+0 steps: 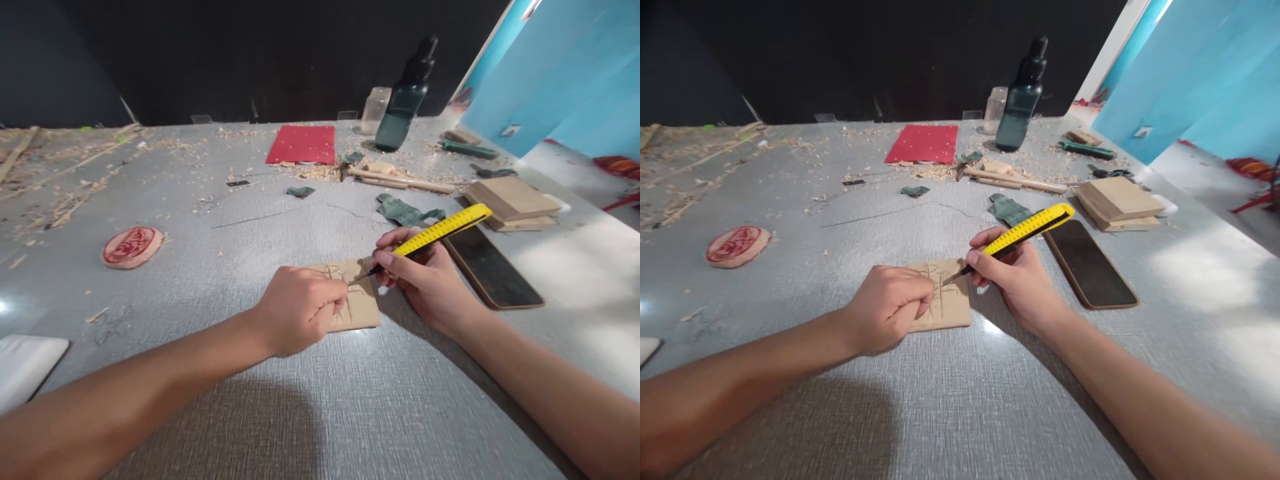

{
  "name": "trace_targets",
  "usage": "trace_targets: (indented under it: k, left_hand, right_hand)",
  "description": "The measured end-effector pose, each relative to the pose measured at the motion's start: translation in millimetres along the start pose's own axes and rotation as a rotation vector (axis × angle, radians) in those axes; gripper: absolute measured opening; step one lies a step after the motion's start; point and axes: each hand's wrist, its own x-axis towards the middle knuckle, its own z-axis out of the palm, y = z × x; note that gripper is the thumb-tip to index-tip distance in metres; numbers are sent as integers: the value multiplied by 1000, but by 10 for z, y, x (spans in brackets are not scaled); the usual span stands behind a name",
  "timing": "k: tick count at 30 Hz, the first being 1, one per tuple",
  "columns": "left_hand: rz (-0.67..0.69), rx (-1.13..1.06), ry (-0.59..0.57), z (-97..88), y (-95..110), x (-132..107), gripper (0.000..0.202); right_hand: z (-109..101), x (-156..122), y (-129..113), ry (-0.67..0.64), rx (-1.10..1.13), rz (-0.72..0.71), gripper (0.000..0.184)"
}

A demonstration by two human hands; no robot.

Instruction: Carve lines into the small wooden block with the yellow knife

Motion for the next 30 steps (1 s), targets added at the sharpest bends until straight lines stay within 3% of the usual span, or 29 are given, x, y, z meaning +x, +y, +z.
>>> trace_targets:
  k: [8,18,26,30]
  left_hand:
    - [-8,2,-5,6,-7,0,18]
    - [25,27,14,2,-5,-7,20]
    - [434,202,203,29,22,-46,28]
    - [536,288,229,32,31,-40,39]
  right_hand:
    - [52,22,-4,121,170,-5,20]
    - [34,-17,-16,35,107,13,21]
    - [-1,21,12,26,100,-10,23]
    - [2,21,12,31,114,-9,26]
